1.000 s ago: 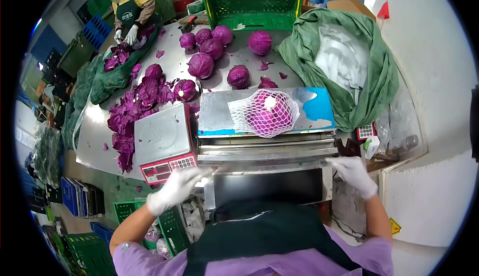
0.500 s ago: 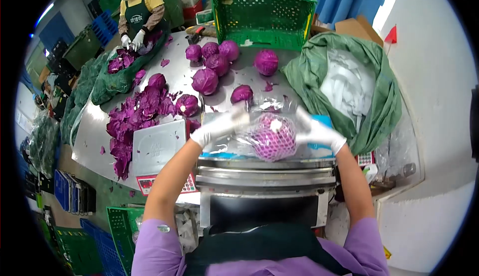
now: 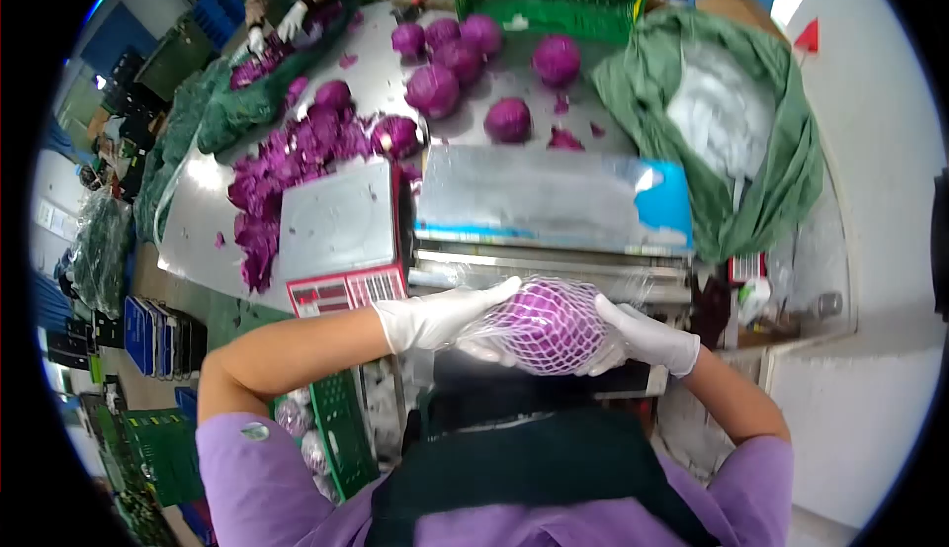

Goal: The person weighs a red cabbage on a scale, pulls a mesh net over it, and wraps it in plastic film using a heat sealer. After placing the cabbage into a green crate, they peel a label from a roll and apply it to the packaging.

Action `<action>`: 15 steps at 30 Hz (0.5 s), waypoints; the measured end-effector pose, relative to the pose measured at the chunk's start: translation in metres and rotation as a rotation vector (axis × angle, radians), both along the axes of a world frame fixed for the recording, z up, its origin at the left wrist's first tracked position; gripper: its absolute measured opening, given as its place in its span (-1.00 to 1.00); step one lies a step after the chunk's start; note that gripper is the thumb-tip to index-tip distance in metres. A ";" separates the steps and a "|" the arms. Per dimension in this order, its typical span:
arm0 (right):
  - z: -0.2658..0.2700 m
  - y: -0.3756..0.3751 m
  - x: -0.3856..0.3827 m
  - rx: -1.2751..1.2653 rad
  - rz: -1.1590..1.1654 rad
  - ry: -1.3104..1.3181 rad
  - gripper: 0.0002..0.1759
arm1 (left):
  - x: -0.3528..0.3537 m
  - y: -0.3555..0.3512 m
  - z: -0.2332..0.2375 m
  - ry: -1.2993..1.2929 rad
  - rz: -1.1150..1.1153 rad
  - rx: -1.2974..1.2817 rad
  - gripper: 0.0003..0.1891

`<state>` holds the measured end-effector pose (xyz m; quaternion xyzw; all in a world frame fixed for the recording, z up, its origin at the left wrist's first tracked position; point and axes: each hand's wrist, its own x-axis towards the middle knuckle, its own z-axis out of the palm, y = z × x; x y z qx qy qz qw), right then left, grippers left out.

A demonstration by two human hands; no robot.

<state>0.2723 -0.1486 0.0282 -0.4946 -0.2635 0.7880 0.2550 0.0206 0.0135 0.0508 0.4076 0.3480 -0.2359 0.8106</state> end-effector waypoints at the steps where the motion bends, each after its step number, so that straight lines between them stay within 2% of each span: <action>1: 0.001 -0.012 -0.016 -0.090 0.056 -0.023 -0.04 | -0.012 -0.013 -0.012 0.068 0.009 -0.132 -0.23; 4: -0.044 -0.040 -0.038 -0.244 0.096 0.121 0.13 | -0.044 -0.041 -0.098 0.144 0.103 -0.285 -0.31; 5: -0.057 -0.043 -0.036 -0.214 0.111 0.210 0.16 | -0.052 -0.046 -0.129 0.046 0.122 -0.226 -0.34; 7: -0.078 -0.054 -0.038 -0.384 -0.087 0.244 0.07 | -0.050 -0.042 -0.130 0.077 0.127 -0.292 -0.34; 8: -0.070 -0.062 -0.033 -0.405 -0.216 0.392 -0.06 | -0.058 -0.039 -0.117 -0.015 0.093 -0.265 -0.33; 9: -0.072 -0.074 -0.030 -0.411 -0.225 0.393 -0.06 | -0.064 -0.048 -0.110 -0.112 0.223 -0.213 -0.28; 11: -0.078 -0.103 -0.025 0.052 -0.264 0.019 -0.32 | -0.078 -0.054 -0.073 -0.010 0.440 -0.391 -0.25; 12: -0.069 -0.112 -0.029 0.206 -0.290 -0.207 -0.60 | -0.098 -0.057 -0.088 -0.129 0.399 -0.242 -0.24; 13: -0.068 -0.121 -0.030 0.204 -0.293 -0.207 -0.60 | -0.108 -0.064 -0.077 -0.089 0.441 -0.080 -0.40; 15: -0.067 -0.134 -0.032 0.281 -0.500 -0.460 -0.75 | -0.138 -0.076 -0.101 -0.071 0.371 0.187 -0.63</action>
